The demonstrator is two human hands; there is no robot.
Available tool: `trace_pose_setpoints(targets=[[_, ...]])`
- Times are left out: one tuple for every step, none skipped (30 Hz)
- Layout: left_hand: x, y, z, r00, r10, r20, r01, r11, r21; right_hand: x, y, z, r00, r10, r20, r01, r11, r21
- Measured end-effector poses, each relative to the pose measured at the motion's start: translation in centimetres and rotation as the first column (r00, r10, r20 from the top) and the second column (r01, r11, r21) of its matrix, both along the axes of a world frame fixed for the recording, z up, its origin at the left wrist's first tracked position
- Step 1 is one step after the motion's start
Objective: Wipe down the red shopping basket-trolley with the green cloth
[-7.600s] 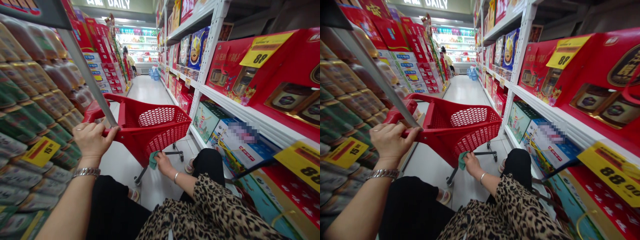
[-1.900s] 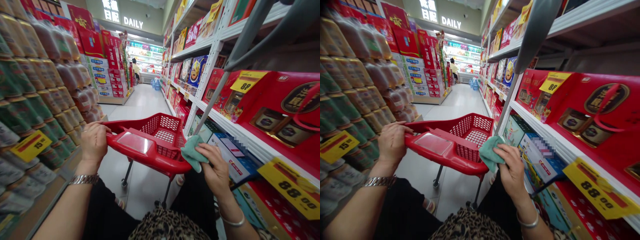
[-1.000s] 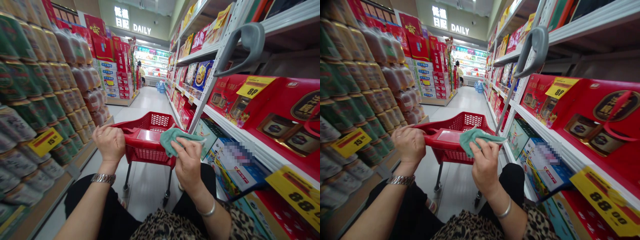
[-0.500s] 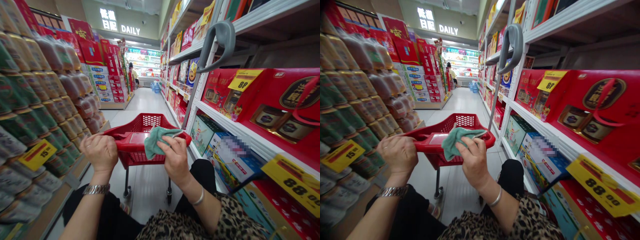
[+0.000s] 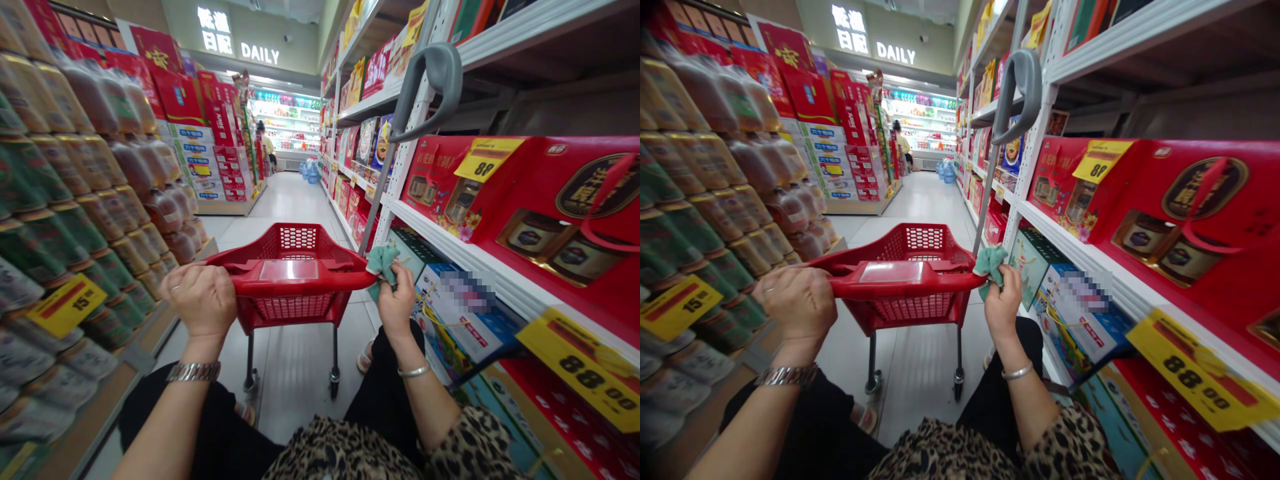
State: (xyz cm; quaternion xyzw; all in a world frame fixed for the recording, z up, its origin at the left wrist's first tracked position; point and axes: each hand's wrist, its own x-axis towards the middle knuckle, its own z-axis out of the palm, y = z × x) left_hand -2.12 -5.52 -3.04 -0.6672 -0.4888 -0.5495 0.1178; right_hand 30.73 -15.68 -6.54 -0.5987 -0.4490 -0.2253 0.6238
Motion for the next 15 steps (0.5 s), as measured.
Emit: trace_pose_setpoints(targets=[[-0.1,0.0,0.0,1.000,-0.002,0.006,0.002,1.000,0.001,-0.3,0.0,-0.2,1.000,-0.016,-0.013,0.017,1.000,0.007],[-0.1,0.0,-0.1,1.000,-0.004,0.008,0.003,1.000,0.003,-0.7,-0.1,-0.4,0.999,-0.032,-0.009,0.032,0.999,0.019],[-0.2,0.1,-0.1,1.000,-0.003,0.006,0.003,1.000,0.004,-1.2,-0.3,-0.4,0.999,-0.044,0.009,0.044,0.998,0.033],[-0.3,0.1,-0.1,1.000,0.000,-0.001,0.000,1.000,0.007,-1.6,-0.6,-0.4,0.998,-0.055,0.039,0.053,0.998,0.045],[-0.4,0.1,-0.1,1.000,0.007,-0.011,-0.007,1.000,0.013,-2.1,-1.0,-0.2,0.995,-0.063,0.078,0.059,0.997,0.052],[-0.4,0.2,-0.2,1.000,0.018,-0.018,-0.018,1.000,0.024,-2.5,-1.4,0.0,0.990,-0.070,0.123,0.063,0.996,0.056],[-0.5,0.2,-0.2,0.999,0.032,-0.020,-0.031,0.999,0.041,-2.9,-1.8,0.3,0.982,-0.076,0.171,0.067,0.996,0.059],[-0.5,0.3,-0.2,0.999,0.045,-0.017,-0.044,0.997,0.057,-3.4,-2.2,0.7,0.973,-0.081,0.217,0.069,0.996,0.061],[-0.5,0.3,-0.3,0.998,0.055,-0.014,-0.054,0.996,0.070,-3.8,-2.5,1.1,0.962,-0.080,0.259,0.067,0.996,0.062],[-0.5,0.4,-0.3,0.998,0.061,-0.011,-0.059,0.995,0.078,-4.2,-2.8,1.5,0.952,-0.073,0.297,0.056,0.996,0.064],[-0.5,0.3,-0.3,0.998,0.064,-0.011,-0.063,0.995,0.078,-4.7,-2.9,2.0,0.943,-0.057,0.329,0.038,0.997,0.065],[-0.4,0.2,-0.3,0.998,0.065,-0.014,-0.064,0.996,0.069,-5.2,-3.1,2.4,0.935,-0.035,0.353,0.013,0.998,0.064],[-0.4,0.1,-0.3,0.998,0.066,-0.020,-0.065,0.996,0.056,-5.7,-3.1,2.7,0.929,-0.009,0.370,-0.015,0.998,0.061],[-0.3,-0.1,-0.3,0.997,0.066,-0.028,-0.064,0.997,0.044,-6.2,-3.2,3.0,0.924,0.018,0.382,-0.044,0.997,0.059],[-0.1,-0.2,-0.3,0.997,0.065,-0.034,-0.064,0.997,0.034,-6.7,-3.2,3.3,0.921,0.045,0.388,-0.072,0.996,0.056]])
